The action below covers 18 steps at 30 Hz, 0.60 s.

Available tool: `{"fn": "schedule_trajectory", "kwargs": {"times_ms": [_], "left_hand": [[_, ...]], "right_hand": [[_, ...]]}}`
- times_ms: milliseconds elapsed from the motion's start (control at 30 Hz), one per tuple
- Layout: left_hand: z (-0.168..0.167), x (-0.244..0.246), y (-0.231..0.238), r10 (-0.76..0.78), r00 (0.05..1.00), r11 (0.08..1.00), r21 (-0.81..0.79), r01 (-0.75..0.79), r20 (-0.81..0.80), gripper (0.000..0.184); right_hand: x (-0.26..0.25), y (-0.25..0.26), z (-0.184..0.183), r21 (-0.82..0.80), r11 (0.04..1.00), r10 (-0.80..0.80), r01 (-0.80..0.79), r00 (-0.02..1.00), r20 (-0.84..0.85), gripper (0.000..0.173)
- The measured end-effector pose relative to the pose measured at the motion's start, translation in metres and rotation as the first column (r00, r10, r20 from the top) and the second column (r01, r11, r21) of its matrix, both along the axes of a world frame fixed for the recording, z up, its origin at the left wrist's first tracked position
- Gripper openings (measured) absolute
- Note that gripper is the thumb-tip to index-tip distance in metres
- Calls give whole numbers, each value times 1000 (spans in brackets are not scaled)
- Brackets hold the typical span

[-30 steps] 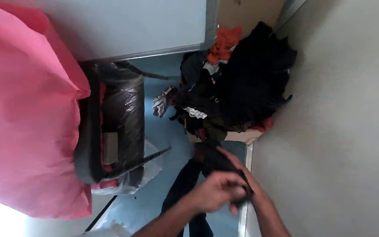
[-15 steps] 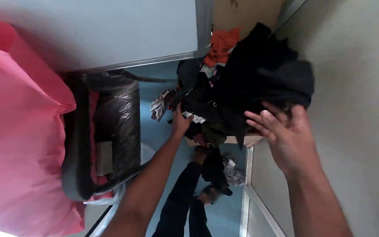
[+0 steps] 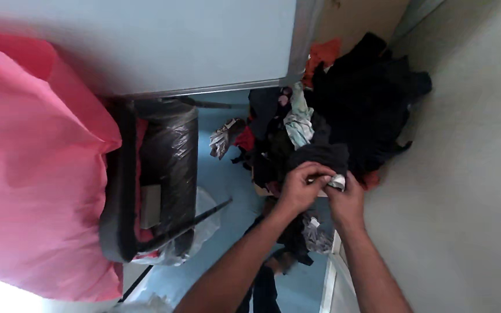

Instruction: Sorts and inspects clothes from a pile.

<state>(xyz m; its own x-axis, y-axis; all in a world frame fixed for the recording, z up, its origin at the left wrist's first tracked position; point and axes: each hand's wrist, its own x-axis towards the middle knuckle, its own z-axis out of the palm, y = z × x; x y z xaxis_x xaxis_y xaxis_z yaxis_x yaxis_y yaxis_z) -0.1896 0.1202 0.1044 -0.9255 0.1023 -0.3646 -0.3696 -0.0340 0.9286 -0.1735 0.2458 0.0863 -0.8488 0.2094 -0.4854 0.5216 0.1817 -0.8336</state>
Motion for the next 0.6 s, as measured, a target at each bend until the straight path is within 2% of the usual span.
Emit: {"fn": "schedule_trajectory", "kwargs": {"times_ms": [67, 133, 200, 267, 300, 333, 367, 433, 500, 600], "left_hand": [[-12, -5, -17, 97, 995, 992, -80, -98, -12, 17], [-35, -10, -46, 257, 964, 934, -274, -229, 73, 23], [-73, -13, -84, 436, 884, 814, -494, -307, 169, 34], [-117, -14, -118, 602, 720, 737, -587, -334, 346, 54], [-136, -13, -130, 626, 632, 757, -551, -350, 458, 64], [-150, -12, -138, 593, 584, 801, -480, -357, 555, 68], [-159, -12, -142, 540, 581, 841, -402, -362, 609, 68], [-166, -16, -142, 482, 635, 874, -287, -391, 603, 49], [-164, -21, -137, 548, 651, 835, -294, -465, 525, 33], [-148, -24, -129, 672, 579, 731, -288, -619, 461, 27]], "right_hand": [[-7, 8, -1, -137, 979, -155, 150, 988, -24, 29], [-20, 16, 6, -257, 919, -313, 300, 950, -10, 24], [-35, 24, 13, -336, 868, -392, 366, 920, -11, 30], [-42, 28, 14, -336, 887, -336, 318, 942, 5, 46], [-44, 29, 12, -308, 911, -282, 274, 959, 20, 56], [-43, 27, 9, -279, 932, -231, 232, 972, 37, 64], [-41, 25, 6, -253, 946, -193, 201, 980, 55, 68], [-34, 17, 3, -209, 964, -153, 166, 985, 78, 69], [-24, 11, 1, -173, 974, -129, 147, 986, 108, 63], [-11, 1, 4, -108, 983, -129, 146, 980, 155, 49]]}}
